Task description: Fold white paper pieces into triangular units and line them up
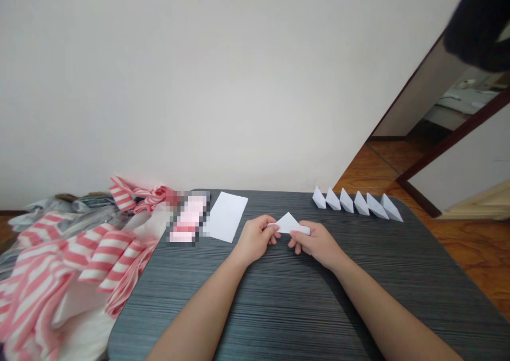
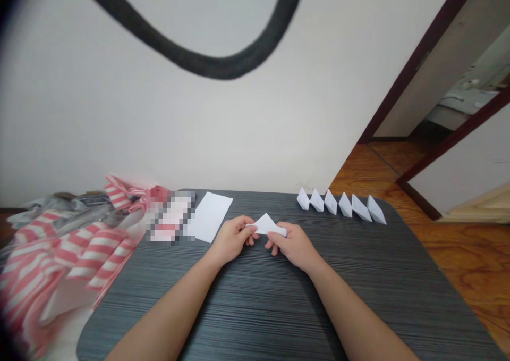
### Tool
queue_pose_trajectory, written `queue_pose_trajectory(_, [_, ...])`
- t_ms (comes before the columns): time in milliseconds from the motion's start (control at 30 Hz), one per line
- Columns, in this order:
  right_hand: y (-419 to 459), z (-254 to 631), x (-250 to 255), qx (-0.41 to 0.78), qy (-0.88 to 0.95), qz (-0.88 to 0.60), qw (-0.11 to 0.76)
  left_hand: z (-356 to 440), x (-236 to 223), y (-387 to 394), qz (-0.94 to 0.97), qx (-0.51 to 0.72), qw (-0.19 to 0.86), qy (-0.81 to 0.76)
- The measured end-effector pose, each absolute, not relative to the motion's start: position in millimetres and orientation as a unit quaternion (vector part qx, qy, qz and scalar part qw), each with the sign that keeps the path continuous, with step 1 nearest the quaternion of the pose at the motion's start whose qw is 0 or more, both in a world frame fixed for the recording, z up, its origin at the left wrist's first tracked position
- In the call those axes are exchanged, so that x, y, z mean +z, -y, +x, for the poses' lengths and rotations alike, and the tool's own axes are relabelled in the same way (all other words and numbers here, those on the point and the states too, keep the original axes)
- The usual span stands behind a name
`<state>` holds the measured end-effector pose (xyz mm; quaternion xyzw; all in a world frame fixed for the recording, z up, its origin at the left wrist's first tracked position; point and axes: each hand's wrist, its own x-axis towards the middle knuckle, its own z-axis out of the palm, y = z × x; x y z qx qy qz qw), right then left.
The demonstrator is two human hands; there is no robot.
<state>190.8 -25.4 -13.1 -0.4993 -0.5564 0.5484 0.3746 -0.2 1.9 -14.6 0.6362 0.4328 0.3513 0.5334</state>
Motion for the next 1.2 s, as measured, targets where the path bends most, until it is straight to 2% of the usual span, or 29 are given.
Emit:
queue_pose_trajectory(533, [24.1, 194.1, -17.7, 0.578, 0.508, -0.499, 0.399, -1.6, -13.5, -5.7, 0.575, 0.422, 0.549, -0.437])
queue_pose_trajectory(1200, [24.8, 192.1, -15.4, 0.588, 0.482, -0.499, 0.417, -1.7, -12.8, -5.5, 0.547, 0.44, 0.547, -0.457])
